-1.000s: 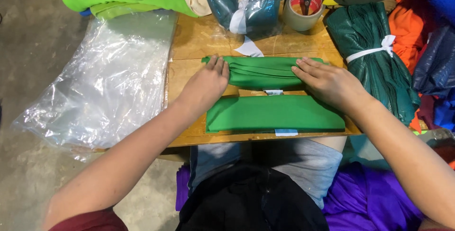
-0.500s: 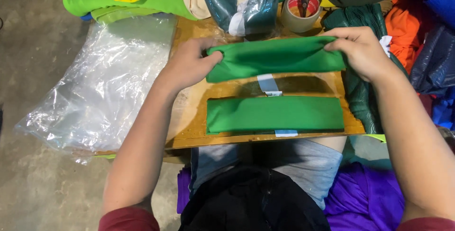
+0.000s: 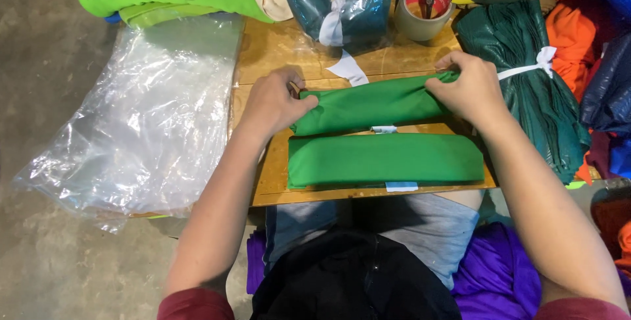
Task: Folding a green fabric and tying it with a white ribbon
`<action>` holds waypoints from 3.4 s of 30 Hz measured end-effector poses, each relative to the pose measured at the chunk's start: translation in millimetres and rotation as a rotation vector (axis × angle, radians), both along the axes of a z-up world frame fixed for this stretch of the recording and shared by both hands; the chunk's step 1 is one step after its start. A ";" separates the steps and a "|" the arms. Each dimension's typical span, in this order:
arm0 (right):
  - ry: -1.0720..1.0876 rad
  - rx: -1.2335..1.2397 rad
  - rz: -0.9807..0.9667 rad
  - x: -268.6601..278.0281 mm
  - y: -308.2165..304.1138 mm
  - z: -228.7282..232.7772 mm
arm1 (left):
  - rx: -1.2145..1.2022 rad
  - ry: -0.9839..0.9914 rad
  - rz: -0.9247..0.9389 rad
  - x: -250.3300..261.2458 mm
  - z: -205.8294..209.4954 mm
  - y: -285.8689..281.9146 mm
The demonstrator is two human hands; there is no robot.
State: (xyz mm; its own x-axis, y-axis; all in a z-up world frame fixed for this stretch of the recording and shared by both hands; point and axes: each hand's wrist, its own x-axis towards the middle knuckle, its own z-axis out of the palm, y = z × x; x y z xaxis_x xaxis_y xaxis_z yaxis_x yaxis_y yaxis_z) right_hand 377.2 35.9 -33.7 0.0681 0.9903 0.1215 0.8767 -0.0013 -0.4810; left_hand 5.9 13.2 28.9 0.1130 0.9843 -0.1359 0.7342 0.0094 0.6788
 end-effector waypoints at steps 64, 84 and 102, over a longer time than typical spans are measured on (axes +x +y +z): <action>0.390 0.204 -0.099 16.2 -28.8 -16.7 | 0.360 -0.232 0.091 0.2 5.0 -39.3; -0.325 0.121 0.356 -67.3 -39.3 23.4 | 0.198 0.364 -0.133 59.4 -12.9 -47.1; -0.040 0.298 0.183 -82.9 -173.9 1.6 | 0.754 0.472 -0.428 88.7 -32.1 -47.7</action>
